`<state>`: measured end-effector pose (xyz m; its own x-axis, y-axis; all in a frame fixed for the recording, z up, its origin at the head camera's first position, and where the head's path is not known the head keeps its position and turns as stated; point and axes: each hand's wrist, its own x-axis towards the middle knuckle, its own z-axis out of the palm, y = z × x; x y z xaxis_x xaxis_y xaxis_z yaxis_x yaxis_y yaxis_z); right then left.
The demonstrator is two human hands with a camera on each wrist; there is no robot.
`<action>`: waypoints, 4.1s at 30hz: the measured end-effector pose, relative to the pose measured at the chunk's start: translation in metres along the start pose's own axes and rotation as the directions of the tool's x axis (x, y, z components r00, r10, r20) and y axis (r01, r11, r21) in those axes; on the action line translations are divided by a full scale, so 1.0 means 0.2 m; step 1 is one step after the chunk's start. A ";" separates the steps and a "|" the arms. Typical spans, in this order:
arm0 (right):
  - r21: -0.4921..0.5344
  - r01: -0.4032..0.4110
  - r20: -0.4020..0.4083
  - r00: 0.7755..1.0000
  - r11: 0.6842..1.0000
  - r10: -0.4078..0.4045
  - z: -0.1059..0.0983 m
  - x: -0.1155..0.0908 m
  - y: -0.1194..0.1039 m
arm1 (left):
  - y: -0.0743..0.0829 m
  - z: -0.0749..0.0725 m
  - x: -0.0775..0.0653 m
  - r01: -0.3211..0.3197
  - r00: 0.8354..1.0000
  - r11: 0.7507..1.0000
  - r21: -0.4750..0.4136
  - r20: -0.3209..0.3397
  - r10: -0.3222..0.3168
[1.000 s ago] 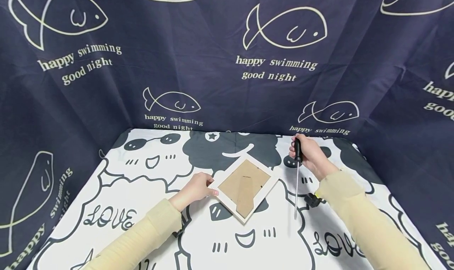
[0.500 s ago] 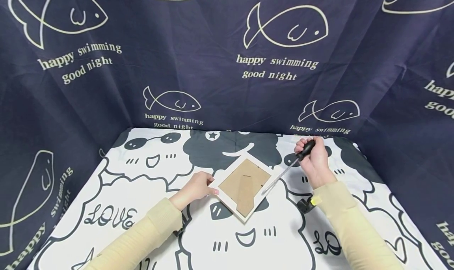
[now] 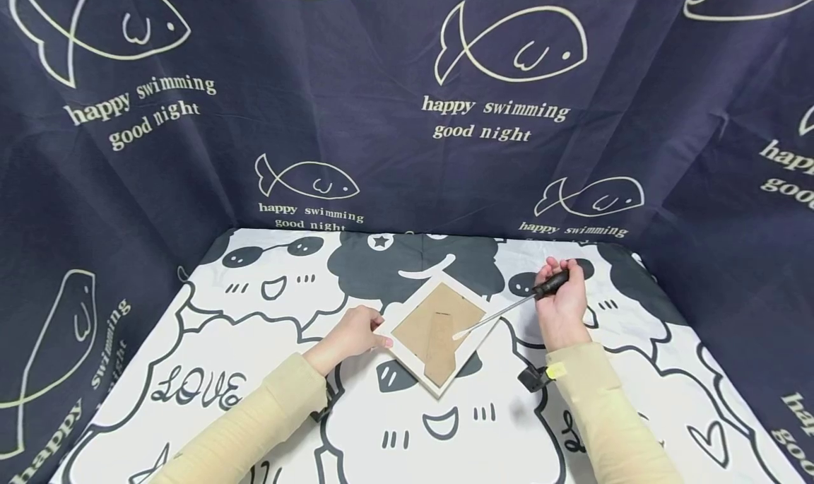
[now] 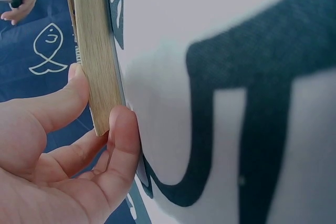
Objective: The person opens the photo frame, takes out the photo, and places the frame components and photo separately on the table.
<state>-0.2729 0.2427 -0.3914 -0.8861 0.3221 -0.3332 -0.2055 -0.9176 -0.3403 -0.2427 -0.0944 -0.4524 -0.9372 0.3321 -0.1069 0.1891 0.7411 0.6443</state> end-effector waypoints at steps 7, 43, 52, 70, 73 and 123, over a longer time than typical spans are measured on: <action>0.050 0.009 0.040 0.999 0.999 -0.011 -0.02 -0.01 0.03 | 0.00 -0.01 0.00 0.004 1.000 1.000 0.005 -0.014 -0.004; 0.016 0.422 0.101 0.901 0.906 -0.421 -0.05 -0.07 0.31 | -0.01 0.00 0.01 0.008 1.000 1.000 0.007 -0.007 -0.008; 0.157 0.345 0.121 0.923 0.925 -0.365 -0.04 -0.15 0.35 | 0.00 0.00 0.01 0.001 1.000 1.000 0.014 -0.017 -0.001; -0.002 0.444 0.326 0.847 0.896 -0.419 0.00 -0.27 0.41 | 0.00 -0.01 0.01 0.009 1.000 1.000 0.008 -0.016 -0.009; -0.007 0.467 0.361 0.826 0.884 -0.433 0.04 -0.29 0.43 | 0.00 -0.01 0.01 0.002 1.000 1.000 0.010 -0.016 -0.001; -0.713 0.505 0.209 0.815 0.486 -0.540 0.67 0.04 0.83 | 0.01 -0.04 0.03 -0.047 0.998 0.995 0.088 0.044 0.043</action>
<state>-0.3699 0.0619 -0.3325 -0.6980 0.7096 0.0961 -0.2514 -0.1172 -0.9608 -0.2504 -0.0957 -0.4469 -0.9143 0.3893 -0.1122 0.2580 0.7729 0.5797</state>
